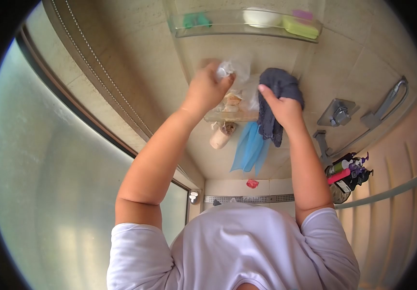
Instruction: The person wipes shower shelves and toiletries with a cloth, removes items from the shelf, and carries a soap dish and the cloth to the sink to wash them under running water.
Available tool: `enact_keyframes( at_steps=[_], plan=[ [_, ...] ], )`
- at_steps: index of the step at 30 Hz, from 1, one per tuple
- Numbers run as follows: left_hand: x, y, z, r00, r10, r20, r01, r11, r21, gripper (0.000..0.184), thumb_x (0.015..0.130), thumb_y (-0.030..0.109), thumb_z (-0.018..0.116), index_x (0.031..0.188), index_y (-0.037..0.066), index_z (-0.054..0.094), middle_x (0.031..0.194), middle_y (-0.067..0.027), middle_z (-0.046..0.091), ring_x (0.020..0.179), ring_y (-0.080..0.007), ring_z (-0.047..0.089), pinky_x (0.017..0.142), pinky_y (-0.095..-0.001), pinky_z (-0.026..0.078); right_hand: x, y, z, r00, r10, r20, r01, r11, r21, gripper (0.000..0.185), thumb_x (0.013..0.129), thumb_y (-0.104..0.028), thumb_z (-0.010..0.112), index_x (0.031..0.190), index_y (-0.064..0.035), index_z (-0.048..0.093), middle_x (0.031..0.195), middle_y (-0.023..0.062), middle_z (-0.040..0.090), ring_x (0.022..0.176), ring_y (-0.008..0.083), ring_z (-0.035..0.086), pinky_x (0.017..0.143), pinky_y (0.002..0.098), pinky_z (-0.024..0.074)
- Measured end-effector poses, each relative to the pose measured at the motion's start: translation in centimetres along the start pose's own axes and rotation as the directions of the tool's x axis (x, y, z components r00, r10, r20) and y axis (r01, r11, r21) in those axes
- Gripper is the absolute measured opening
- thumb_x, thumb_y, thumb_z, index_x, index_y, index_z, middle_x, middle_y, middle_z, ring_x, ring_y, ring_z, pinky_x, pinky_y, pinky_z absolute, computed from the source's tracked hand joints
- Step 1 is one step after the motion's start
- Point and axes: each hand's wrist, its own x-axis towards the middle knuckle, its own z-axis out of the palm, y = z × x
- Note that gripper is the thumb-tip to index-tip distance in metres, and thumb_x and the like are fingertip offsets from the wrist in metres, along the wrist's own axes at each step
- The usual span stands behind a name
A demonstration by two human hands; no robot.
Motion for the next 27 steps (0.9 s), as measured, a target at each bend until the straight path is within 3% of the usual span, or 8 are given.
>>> enact_keyframes(
  at_steps=[1,5,11,15,18,21,25,27],
  plan=[
    [0.0,0.2,-0.5,0.999,0.043,-0.019,-0.042,0.999,0.026,0.036,0.082,0.019,0.063,0.110,-0.003,0.053,0.087,-0.0088,0.059,0.066,-0.0157,0.058,0.064,-0.0282,0.048,-0.3,-1.1,-0.5,0.997,-0.018,-0.078,0.020,1.000,0.020,0.019,0.079,-0.008,0.067,0.092,0.0039,0.060,0.091,0.0095,0.063,0.086,0.0185,0.059,0.079,0.0291,0.0449],
    [-1.2,2.7,-1.3,0.998,-0.043,-0.035,0.047,0.991,0.127,0.025,0.083,0.014,0.059,0.105,0.003,0.057,0.095,-0.0129,0.054,0.066,-0.0243,0.057,0.065,-0.0301,0.048,-1.2,-2.4,-3.6,0.976,-0.087,-0.200,0.095,0.995,0.030,0.013,0.081,-0.005,0.064,0.090,0.0034,0.059,0.088,0.0088,0.062,0.080,0.0159,0.057,0.074,0.0266,0.0449],
    [-0.5,2.3,1.0,0.910,0.395,0.127,-0.407,0.787,0.465,0.026,0.080,0.015,0.058,0.105,0.011,0.061,0.104,-0.0154,0.054,0.084,-0.0311,0.057,0.072,-0.0350,0.050,-2.3,-0.7,-5.0,0.945,-0.009,-0.328,0.040,0.995,0.088,0.009,0.081,-0.003,0.062,0.086,0.0033,0.057,0.080,0.0074,0.059,0.072,0.0147,0.055,0.068,0.0269,0.0447],
    [-1.2,3.6,4.4,0.905,0.338,0.259,-0.423,0.648,0.633,0.022,0.082,0.023,0.054,0.100,0.014,0.063,0.113,-0.0155,0.052,0.086,-0.0321,0.059,0.076,-0.0385,0.050,-2.8,-0.6,-5.2,0.958,0.027,-0.287,0.002,0.995,0.100,0.009,0.081,-0.002,0.062,0.086,0.0032,0.057,0.079,0.0067,0.059,0.070,0.0140,0.054,0.067,0.0266,0.0445],
    [-0.1,2.6,5.2,0.895,0.285,0.344,-0.442,0.682,0.583,0.022,0.082,0.026,0.056,0.094,0.009,0.062,0.113,-0.0163,0.052,0.085,-0.0326,0.059,0.076,-0.0388,0.050,-3.3,-0.5,-5.7,0.969,-0.005,-0.246,0.020,0.998,0.055,0.009,0.081,-0.003,0.062,0.086,0.0031,0.057,0.076,0.0066,0.059,0.069,0.0143,0.054,0.066,0.0269,0.0448],
    [1.6,3.3,3.5,0.967,0.113,0.228,-0.220,0.822,0.525,0.019,0.082,0.021,0.058,0.091,0.005,0.060,0.110,-0.0183,0.053,0.087,-0.0335,0.058,0.075,-0.0400,0.049,-3.5,0.0,-5.7,0.972,0.020,-0.233,-0.008,0.999,0.052,0.011,0.080,-0.004,0.064,0.085,0.0030,0.057,0.074,0.0065,0.059,0.066,0.0147,0.054,0.065,0.0273,0.0453],
    [3.5,2.4,0.5,0.921,0.389,0.002,-0.360,0.851,0.383,0.016,0.082,0.014,0.059,0.094,0.003,0.059,0.099,-0.0184,0.057,0.084,-0.0329,0.058,0.072,-0.0377,0.048,-3.7,-1.5,-5.6,0.939,0.333,-0.083,-0.290,0.899,0.328,0.017,0.077,-0.009,0.069,0.084,0.0030,0.058,0.074,0.0073,0.061,0.064,0.0156,0.055,0.063,0.0275,0.0457],
    [3.8,2.8,-0.5,0.909,0.413,-0.050,-0.373,0.863,0.341,0.016,0.083,0.012,0.059,0.095,0.002,0.059,0.094,-0.0173,0.059,0.082,-0.0309,0.058,0.071,-0.0353,0.047,-3.6,-1.6,-4.6,0.966,0.241,-0.095,-0.211,0.943,0.256,0.020,0.076,-0.011,0.070,0.085,0.0025,0.059,0.073,0.0070,0.061,0.064,0.0152,0.055,0.062,0.0274,0.0459]
  ],
)
